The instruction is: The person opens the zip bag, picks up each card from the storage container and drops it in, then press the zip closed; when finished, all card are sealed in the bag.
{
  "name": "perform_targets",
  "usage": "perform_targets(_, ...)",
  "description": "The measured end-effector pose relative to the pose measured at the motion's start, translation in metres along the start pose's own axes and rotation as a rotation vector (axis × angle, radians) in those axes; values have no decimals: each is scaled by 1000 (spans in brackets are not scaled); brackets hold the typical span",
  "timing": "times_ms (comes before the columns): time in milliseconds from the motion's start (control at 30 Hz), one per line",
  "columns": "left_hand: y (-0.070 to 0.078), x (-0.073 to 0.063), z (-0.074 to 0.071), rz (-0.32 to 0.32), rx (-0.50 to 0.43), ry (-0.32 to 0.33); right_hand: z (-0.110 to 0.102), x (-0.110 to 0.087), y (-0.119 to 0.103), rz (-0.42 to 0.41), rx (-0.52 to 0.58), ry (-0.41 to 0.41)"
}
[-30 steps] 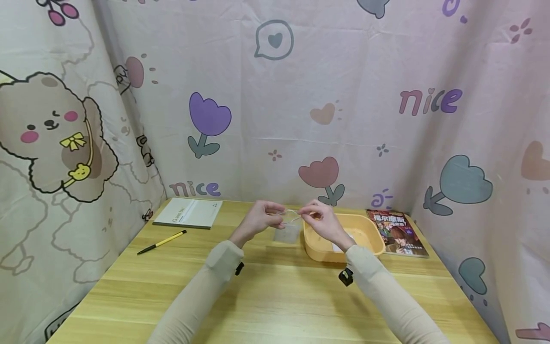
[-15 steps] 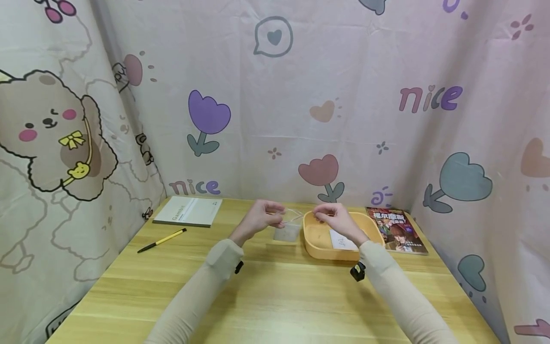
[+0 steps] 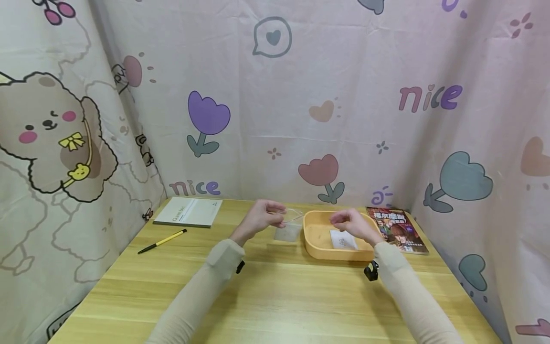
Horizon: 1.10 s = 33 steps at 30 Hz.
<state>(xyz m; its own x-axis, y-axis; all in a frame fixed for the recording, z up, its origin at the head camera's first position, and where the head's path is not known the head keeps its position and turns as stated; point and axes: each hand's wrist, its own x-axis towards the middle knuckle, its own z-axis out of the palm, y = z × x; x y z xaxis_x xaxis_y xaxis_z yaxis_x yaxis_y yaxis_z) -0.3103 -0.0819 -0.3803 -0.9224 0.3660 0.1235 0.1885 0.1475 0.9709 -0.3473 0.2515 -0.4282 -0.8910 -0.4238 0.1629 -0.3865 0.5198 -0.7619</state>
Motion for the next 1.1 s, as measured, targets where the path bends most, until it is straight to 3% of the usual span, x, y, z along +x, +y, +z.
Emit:
perform_targets(200,0,1,2,-10,1,-5,-6,-5,22,64,-95,-25)
perform_targets(333,-2,-1,1,3,3,-15,-8,-6,33,40,-157,-45)
perform_targets(567,-1,-1,-1,7,10,-15,-14,-6,42,38,-257,-152)
perform_targets(667,-1,-1,-2,-1,7,-12,-14,-6,47,36,-265,-171)
perform_targets(900,1,-3,-2,-3,1,-7,-11,-7,47,147,-238,-197)
perform_targets(1100,-2,-2,-2,5,4,-7,-10,-7,48,191,-252,-204)
